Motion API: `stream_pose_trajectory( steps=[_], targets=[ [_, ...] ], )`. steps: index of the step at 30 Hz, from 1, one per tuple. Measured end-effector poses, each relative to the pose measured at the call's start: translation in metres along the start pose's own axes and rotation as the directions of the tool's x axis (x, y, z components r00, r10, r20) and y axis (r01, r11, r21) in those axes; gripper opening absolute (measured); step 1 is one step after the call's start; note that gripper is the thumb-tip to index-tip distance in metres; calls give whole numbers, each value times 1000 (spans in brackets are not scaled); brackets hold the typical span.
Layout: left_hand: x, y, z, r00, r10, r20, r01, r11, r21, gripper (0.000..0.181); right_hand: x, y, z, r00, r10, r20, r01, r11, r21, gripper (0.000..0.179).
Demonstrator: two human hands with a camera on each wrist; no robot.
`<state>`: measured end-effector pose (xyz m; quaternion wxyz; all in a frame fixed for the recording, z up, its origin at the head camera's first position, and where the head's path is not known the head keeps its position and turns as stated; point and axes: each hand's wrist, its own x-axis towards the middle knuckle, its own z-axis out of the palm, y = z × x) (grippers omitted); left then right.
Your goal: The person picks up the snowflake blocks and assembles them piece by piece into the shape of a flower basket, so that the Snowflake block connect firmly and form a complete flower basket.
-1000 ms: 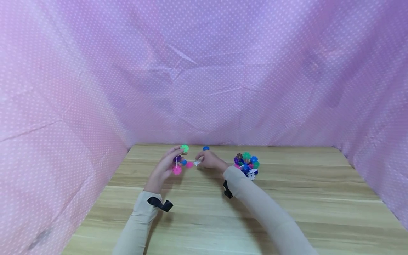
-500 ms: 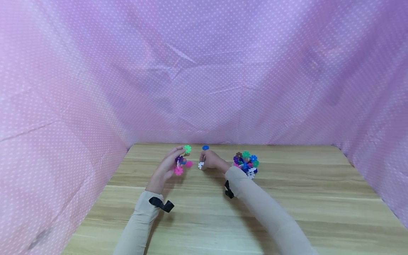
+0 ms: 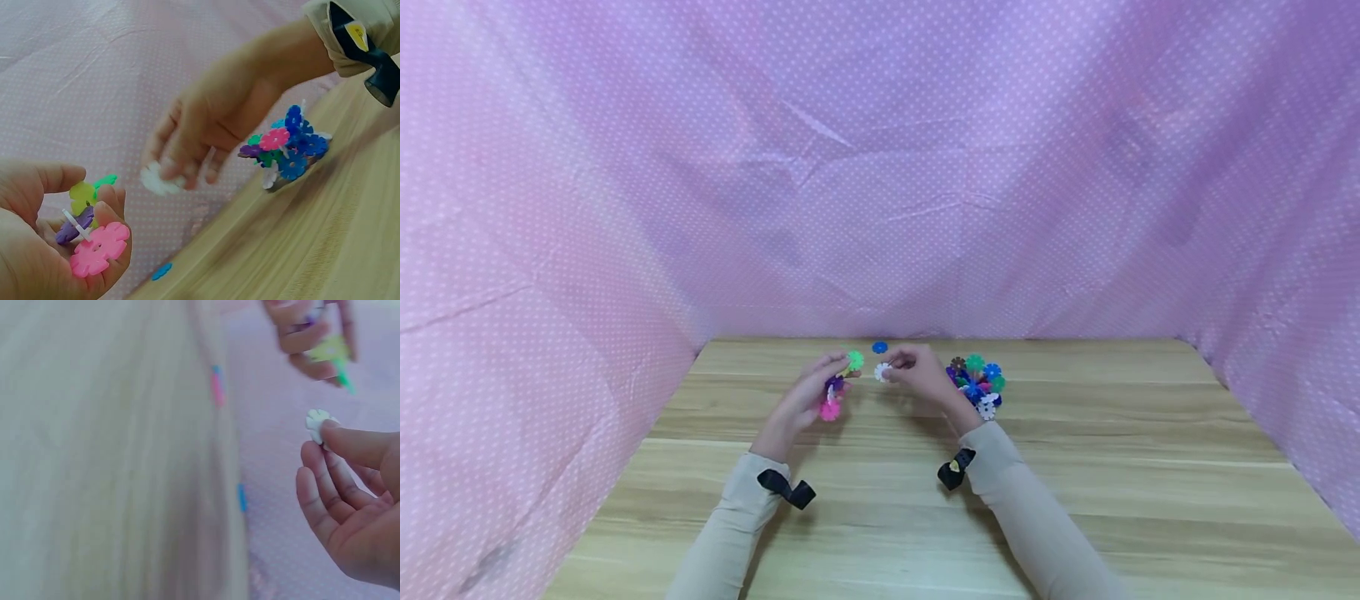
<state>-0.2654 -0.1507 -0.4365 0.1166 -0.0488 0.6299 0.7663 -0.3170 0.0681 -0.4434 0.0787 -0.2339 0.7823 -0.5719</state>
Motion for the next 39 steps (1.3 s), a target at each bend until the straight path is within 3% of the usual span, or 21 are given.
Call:
stream_pose_trajectory(
  steps=[6,13,23,31,39],
  targets=[
    [0,-4,4,1000,-2,29,1,999,40,27,-10,-19,-5,992,-87,-96,90,995,32,17],
    [-2,-3,12,1000,12,29,-13,999,30,32,-10,-19,-1,978,-137,-160,131,990,-46,14],
    [-4,-5,17,998,55,31,-55,998,3,16,-15,-19,3,966,-150,-209,147,989,-28,9],
    [-3,-7,21,999,41,30,-40,998,-38,10,-18,-21,4,955,-178,-239,166,984,-67,7],
    [-6,-2,19,999,29,34,-30,999,22,11,-18,-22,7,951,-211,-225,200,977,-71,6]
  ],
)
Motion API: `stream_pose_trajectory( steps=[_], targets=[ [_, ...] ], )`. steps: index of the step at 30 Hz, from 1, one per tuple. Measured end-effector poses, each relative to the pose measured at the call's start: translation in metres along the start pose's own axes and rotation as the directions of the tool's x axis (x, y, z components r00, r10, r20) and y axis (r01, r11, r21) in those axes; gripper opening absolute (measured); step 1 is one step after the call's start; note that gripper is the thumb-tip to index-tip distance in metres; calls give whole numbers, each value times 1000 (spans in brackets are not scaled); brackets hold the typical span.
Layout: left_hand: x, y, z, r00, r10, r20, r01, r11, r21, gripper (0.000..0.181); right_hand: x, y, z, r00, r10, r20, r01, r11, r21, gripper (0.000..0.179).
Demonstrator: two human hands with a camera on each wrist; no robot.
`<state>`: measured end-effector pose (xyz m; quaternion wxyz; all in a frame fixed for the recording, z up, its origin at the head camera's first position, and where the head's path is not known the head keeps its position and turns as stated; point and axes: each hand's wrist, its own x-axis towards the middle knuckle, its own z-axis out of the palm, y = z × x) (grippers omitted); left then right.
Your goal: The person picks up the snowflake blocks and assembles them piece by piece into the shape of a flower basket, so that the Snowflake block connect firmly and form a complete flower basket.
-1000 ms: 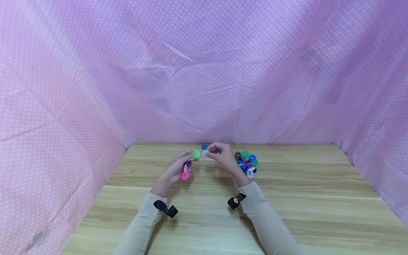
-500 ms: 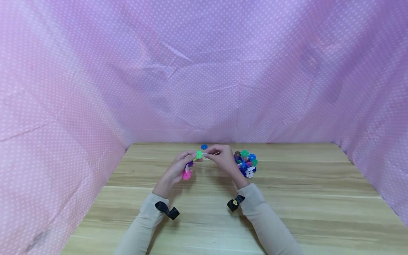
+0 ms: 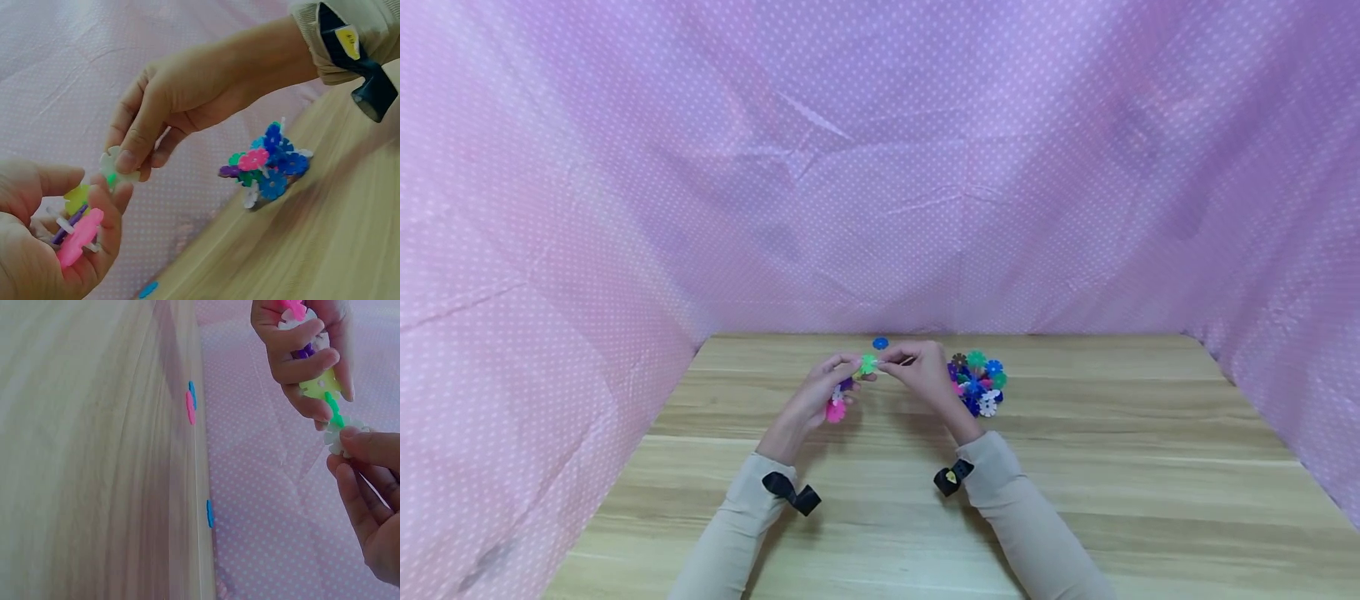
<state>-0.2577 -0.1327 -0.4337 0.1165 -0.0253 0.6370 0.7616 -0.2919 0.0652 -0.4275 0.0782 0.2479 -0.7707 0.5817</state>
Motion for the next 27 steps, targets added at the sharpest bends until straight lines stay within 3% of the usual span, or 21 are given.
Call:
stream_pose_trajectory(
  steps=[7,11,15,18,22,27],
  targets=[
    [-3,8,-8,1000,-10,11,9,999,38,14,4,-4,11,998,3,69,-4,1000,12,10],
    [-1,12,-16,999,-30,-45,29,1000,-10,10,12,-7,18,993,-3,114,3,1000,-2,21],
    [-1,19,-28,993,-17,-116,5,996,-95,4,24,-1,27,980,25,195,-23,1000,-16,29],
    [-2,24,-37,990,-18,-139,-3,989,-150,5,32,12,35,949,75,305,-60,996,-58,29],
    [-4,29,-44,990,-41,-134,18,985,-172,7,39,32,49,883,133,450,-82,988,-132,29],
    [-4,32,-45,992,-37,-122,18,988,-153,9,47,40,64,826,208,524,-101,969,-225,37]
  ],
)
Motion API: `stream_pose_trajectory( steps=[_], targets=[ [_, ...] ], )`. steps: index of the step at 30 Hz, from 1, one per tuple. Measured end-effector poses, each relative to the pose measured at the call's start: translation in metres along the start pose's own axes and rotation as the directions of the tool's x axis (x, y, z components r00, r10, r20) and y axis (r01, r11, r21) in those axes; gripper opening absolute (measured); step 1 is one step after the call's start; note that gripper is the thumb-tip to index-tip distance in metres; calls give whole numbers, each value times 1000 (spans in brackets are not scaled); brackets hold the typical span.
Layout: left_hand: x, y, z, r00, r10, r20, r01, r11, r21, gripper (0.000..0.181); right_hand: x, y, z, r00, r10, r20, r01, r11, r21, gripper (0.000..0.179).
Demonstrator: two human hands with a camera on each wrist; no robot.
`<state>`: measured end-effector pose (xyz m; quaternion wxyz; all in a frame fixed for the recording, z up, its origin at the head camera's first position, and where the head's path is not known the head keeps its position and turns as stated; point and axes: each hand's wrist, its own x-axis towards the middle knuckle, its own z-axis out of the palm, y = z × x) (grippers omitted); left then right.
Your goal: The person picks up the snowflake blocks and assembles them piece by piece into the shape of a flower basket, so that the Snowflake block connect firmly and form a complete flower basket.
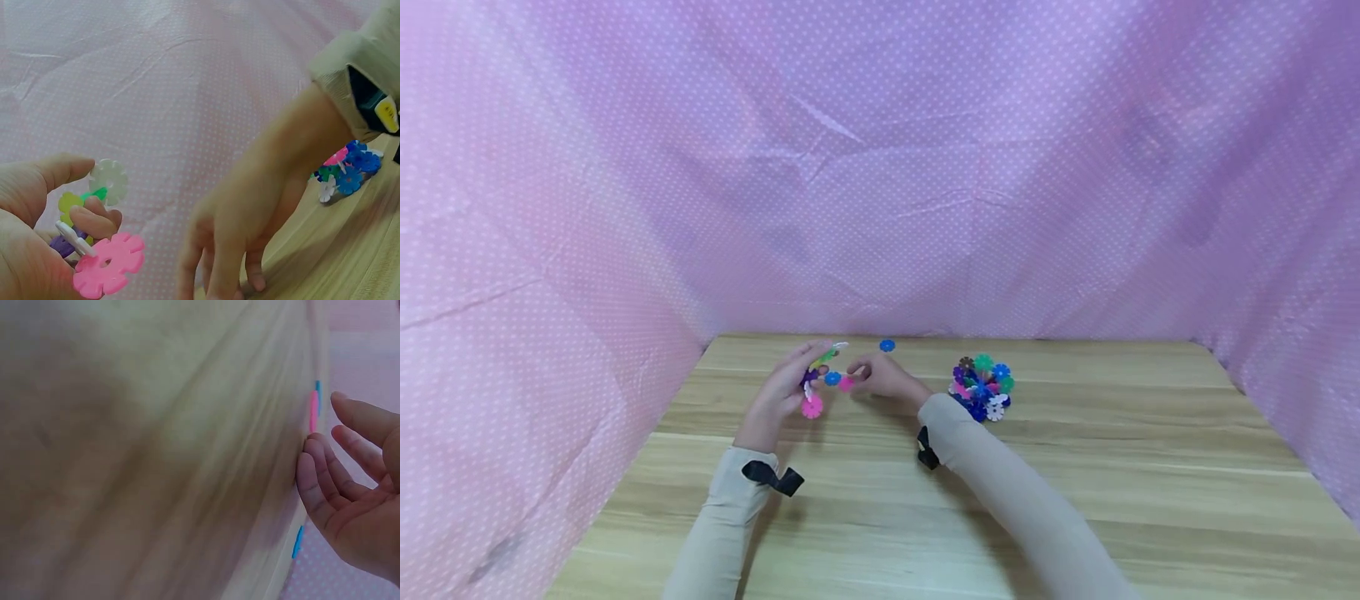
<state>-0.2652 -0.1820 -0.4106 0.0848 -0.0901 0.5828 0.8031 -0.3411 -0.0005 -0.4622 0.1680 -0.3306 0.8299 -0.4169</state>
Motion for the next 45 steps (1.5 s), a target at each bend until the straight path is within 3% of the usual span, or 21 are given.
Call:
stream_pose_trajectory(
  steps=[7,10,15,20,26,31,35,39,45],
  targets=[
    [2,-1,1,1000,9,18,-8,1000,-17,9,8,-9,4,999,30,30,-25,987,-161,26],
    [2,-1,2,1000,14,24,-14,1000,-14,8,8,-10,4,998,29,52,-21,988,-152,17],
    [2,-3,1,1000,7,22,-7,1000,8,10,-3,-6,-2,997,52,57,-51,998,-27,16],
    [4,-9,5,1000,10,12,-11,999,51,15,-27,2,-10,995,97,-30,-91,985,147,16],
    [5,-17,10,1000,22,18,-24,995,96,24,-54,1,-25,957,188,-222,-88,914,396,23],
    [5,-21,16,1000,11,29,-14,996,90,22,-67,-11,-39,925,185,-333,25,843,537,30],
    [6,-24,19,999,2,35,-5,996,90,19,-70,-17,-43,919,163,-359,77,819,569,31],
    [6,-27,21,1000,0,31,-3,996,91,21,-71,-18,-41,918,159,-363,80,822,564,31],
    [7,-31,23,1000,9,29,-11,996,85,25,-70,-19,-36,899,183,-398,93,808,582,30]
  ],
)
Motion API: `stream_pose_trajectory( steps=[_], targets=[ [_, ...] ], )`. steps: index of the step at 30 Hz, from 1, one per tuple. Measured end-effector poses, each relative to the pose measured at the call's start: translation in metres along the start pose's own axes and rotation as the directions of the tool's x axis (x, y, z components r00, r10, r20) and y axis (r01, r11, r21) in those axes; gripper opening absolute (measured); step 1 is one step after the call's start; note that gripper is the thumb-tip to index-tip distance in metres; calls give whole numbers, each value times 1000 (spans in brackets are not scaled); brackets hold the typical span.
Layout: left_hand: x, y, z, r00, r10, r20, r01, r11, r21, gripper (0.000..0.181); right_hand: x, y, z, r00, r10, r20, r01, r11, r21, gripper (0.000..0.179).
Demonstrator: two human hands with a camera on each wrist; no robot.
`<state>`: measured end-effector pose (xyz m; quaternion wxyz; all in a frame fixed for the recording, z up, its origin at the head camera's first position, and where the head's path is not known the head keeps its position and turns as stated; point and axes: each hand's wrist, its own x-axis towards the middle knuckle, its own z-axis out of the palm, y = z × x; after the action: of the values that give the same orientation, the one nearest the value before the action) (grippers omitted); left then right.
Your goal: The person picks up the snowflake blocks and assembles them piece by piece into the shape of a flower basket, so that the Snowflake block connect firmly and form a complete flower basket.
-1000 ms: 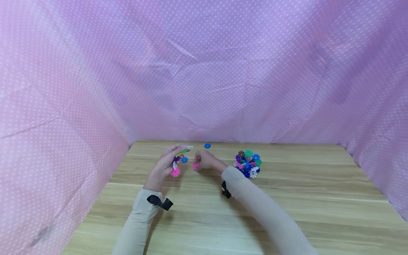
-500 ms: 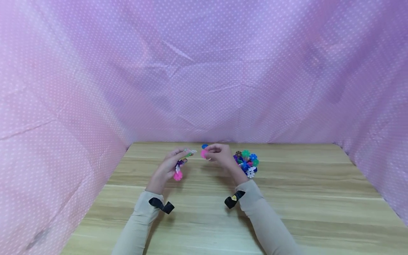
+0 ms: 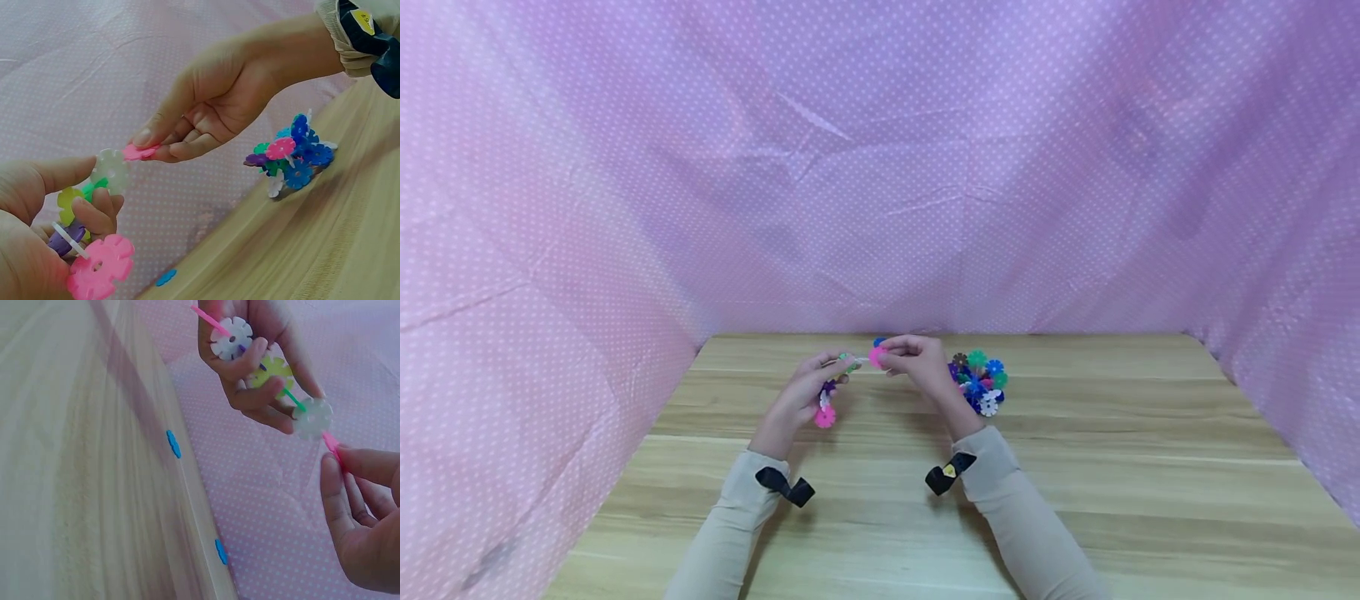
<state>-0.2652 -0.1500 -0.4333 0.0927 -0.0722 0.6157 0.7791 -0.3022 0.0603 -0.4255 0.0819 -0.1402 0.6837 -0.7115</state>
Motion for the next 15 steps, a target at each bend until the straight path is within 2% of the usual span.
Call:
stream_pose_trajectory(
  steps=[9,15],
  targets=[
    [-4,-4,10,997,43,-60,-43,999,-4,38,-4,3,9,997,-21,-69,23,999,34,28],
    [-5,-4,15,995,67,-73,-68,998,-19,16,-5,1,12,995,-48,-84,56,995,88,29]
  ],
)
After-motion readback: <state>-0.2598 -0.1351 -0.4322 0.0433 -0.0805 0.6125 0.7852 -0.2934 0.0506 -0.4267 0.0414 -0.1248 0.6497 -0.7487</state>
